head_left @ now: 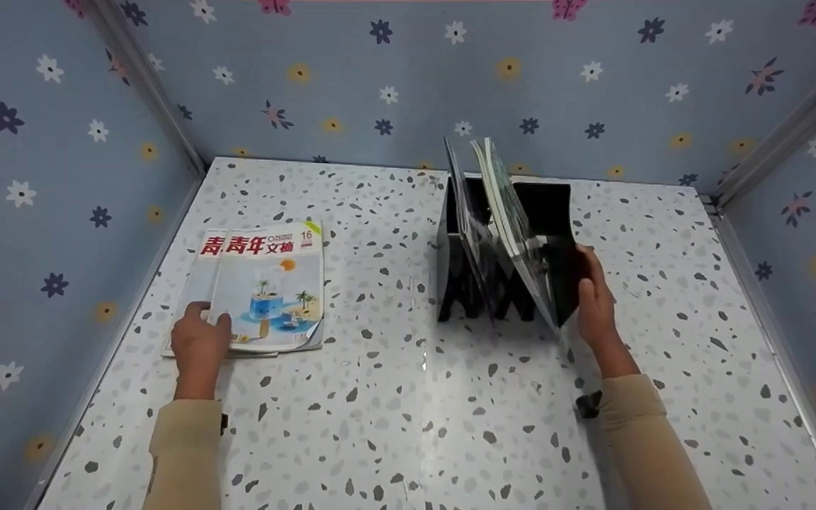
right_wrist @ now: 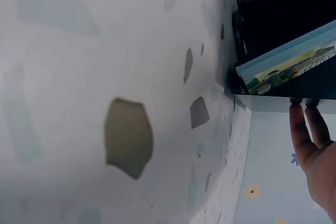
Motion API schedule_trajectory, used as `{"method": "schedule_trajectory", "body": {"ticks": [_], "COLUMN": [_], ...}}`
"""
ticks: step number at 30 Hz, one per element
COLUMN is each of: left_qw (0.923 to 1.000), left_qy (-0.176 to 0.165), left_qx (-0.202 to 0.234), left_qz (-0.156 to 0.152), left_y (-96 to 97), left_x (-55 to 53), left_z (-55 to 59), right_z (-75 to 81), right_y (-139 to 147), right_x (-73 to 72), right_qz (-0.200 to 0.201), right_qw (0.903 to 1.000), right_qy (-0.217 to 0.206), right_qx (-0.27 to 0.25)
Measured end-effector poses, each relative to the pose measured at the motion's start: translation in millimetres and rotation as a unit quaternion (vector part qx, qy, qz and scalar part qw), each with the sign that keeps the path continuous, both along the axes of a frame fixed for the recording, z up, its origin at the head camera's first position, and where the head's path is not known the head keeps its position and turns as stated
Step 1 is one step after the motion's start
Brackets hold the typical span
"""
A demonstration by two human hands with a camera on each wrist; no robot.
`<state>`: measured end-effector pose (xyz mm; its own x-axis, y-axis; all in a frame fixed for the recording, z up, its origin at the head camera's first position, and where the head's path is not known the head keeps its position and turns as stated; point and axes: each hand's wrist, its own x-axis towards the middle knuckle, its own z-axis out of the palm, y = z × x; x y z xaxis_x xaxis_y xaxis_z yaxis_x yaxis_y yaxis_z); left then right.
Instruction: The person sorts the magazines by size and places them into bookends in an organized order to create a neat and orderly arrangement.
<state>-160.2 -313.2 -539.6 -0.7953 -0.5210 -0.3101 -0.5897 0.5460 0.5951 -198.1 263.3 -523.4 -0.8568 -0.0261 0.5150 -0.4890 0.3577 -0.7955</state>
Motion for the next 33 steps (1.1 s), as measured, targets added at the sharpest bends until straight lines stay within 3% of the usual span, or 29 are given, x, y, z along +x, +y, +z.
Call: {"method": "schedule_trajectory", "body": {"ticks": [5,10,15,19,23,28,33], "left_qw": [0.9987,0.9967,0.9967,0.9955,0.9939,0.9948,0.9889], "left_qy": [-0.014,-0.026,-0.006,0.0,-0.003,0.036,0.073], "left_qx": [0.044,0.075,0.08,0.084,0.1,0.094,0.126], "left_qz": [0.019,0.018,-0.012,-0.045,-0.046,-0.018,-0.029], "left_y": [-0.3,-0.2,2.3,5.9,11.4,20.9,30.7], "left_x": [-1.2,-2.3,-1.5,0.5,1.3,2.9,6.5], "left_z": [3.8,6.0,6.4,7.4,10.2,17.1,28.5], "right_z": [-0.1,1.0,0.6,-1.3,-2.7,-2.7,-1.7], "right_y": [0,-1,-1,-1,-1,0,0], "right_x": [-0.4,-0.6,-0.3,-1.3,-2.1,-1.9,-1.4], "right_qz": [0.0,0.002,-0.003,0.021,0.037,0.032,0.026], "right_qw": [0.9999,0.9999,0.9999,0.9993,0.9983,0.9987,0.9991], "right_qy": [0.01,0.013,0.012,0.024,0.031,0.032,0.029], "right_qx": [0.001,-0.003,-0.002,-0.022,-0.031,-0.023,-0.019]}}
